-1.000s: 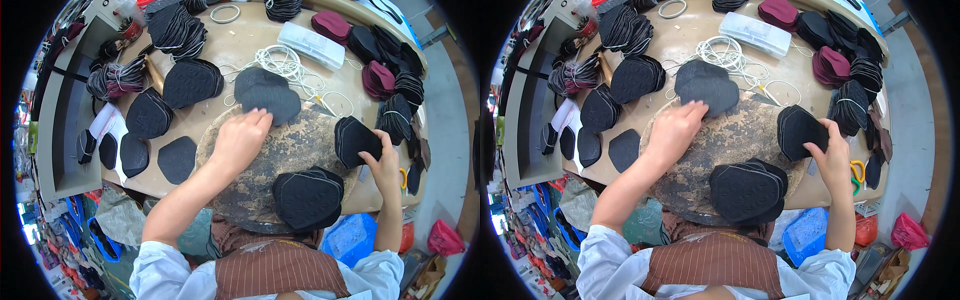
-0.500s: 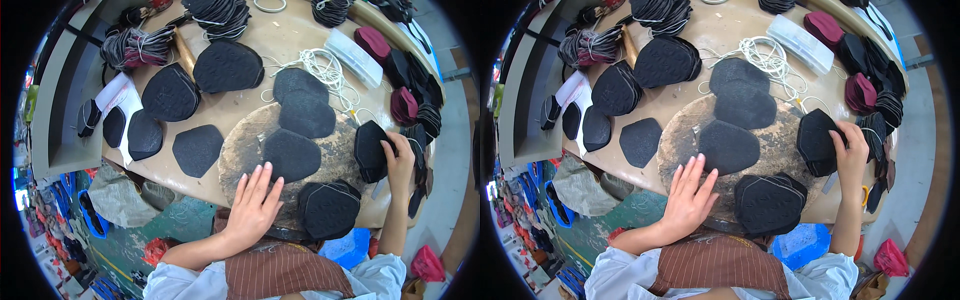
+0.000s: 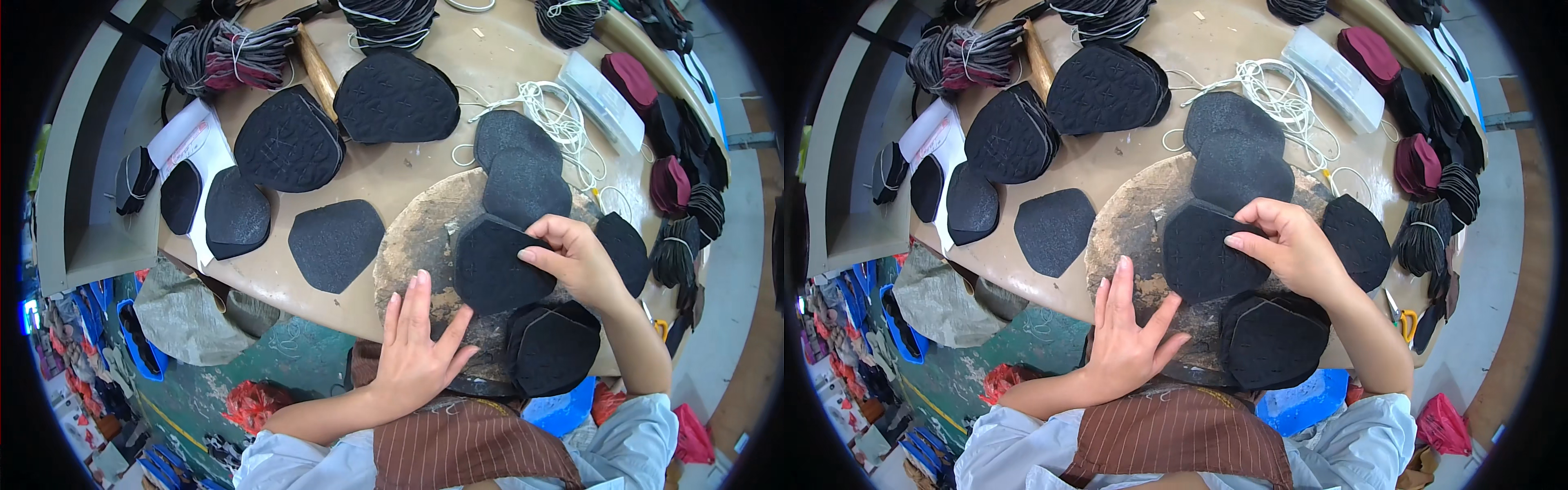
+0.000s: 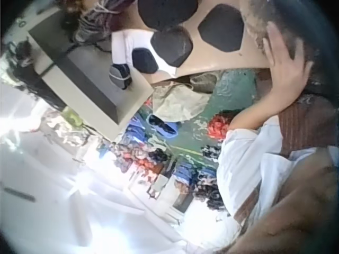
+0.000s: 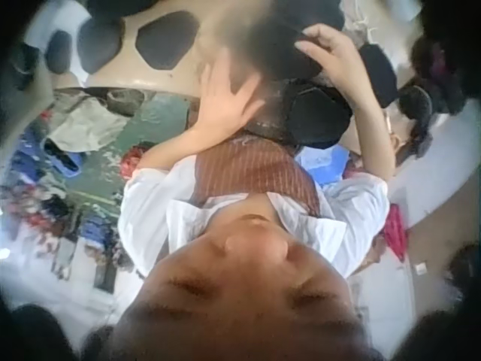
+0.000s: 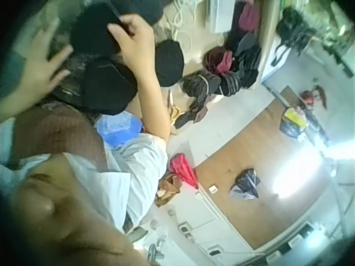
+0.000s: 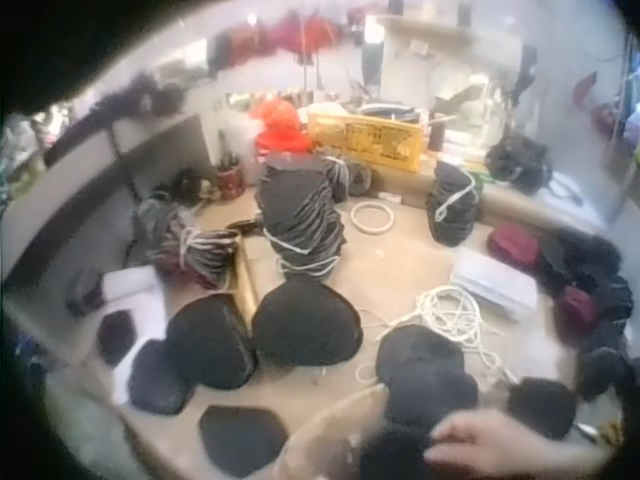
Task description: The person stacks black shoe insoles on a wooden board, aligns them, and secures them with a rubber band. They then handle a stack of grey patterned insoles, placing them on the table. The person continues to organize and stack various insole types, including black and grey ones, preparing them for the next stage of production.
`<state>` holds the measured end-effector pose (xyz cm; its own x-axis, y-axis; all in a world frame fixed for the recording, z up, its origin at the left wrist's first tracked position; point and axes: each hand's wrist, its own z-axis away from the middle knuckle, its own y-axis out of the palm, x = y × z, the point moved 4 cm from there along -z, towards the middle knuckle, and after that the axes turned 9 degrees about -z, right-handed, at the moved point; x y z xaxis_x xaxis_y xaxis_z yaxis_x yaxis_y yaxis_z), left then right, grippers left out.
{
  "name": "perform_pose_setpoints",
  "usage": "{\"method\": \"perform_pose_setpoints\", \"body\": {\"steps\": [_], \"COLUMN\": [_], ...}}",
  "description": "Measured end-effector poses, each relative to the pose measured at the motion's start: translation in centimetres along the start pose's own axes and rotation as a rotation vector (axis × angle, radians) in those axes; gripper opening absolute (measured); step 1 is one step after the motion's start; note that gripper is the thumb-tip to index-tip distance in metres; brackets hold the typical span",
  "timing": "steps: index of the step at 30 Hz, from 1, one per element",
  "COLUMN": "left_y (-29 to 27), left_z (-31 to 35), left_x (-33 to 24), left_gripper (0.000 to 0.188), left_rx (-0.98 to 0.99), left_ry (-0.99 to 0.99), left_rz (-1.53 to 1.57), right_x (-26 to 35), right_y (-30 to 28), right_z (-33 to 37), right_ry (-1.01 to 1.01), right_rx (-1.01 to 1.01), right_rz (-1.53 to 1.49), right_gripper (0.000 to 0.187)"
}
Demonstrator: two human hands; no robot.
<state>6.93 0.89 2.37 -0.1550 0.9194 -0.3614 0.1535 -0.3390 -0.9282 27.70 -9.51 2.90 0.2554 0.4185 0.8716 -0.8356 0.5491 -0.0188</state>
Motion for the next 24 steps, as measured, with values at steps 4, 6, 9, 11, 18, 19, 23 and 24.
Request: {"method": "perform_pose_setpoints", "body": {"steps": [4, 6, 9, 11, 18, 19, 23, 24], "left_y": [0.3, 0.2, 0.0, 0.0, -0.3, -0.3, -0.5, -0.5], "left_z": [0.2, 0.2, 0.3, 0.4, 0.0, -0.1, -0.7, -0.9], "left_x": [0.3, 0.4, 0.8, 0.9, 0.7, 0.7, 0.6, 0.5], "left_gripper": [0.053, 0.053, 0.054, 0.055, 0.062, 0.064, 0.068, 0.069], "left_rx": [-0.015, -0.012, -0.004, -0.002, 0.028, 0.033, 0.029, 0.025], "left_ry": [-0.01, -0.007, 0.0, -0.005, 0.011, 0.031, 0.074, 0.084], "left_rz": [0.008, 0.015, 0.028, 0.036, 0.092, 0.099, 0.133, 0.139], "right_x": [-0.6, -0.8, -1.0, -0.9, -0.8, -0.9, -0.8, -0.9], "right_y": [0.3, 0.3, 0.2, 0.2, 0.3, 0.3, 0.2, 0.3], "right_z": [-0.3, -0.3, -0.1, 0.0, 0.0, -0.1, 0.0, 0.0], "right_ry": [-0.038, -0.048, -0.042, -0.036, -0.031, -0.028, -0.011, -0.007], "right_rx": [-0.038, -0.066, -0.077, -0.087, -0.124, -0.117, -0.116, -0.118], "right_rz": [0.093, 0.093, 0.158, 0.142, 0.126, 0.129, 0.123, 0.115], "right_gripper": [0.012, 0.013, 0.015, 0.015, 0.015, 0.015, 0.015, 0.014]}}
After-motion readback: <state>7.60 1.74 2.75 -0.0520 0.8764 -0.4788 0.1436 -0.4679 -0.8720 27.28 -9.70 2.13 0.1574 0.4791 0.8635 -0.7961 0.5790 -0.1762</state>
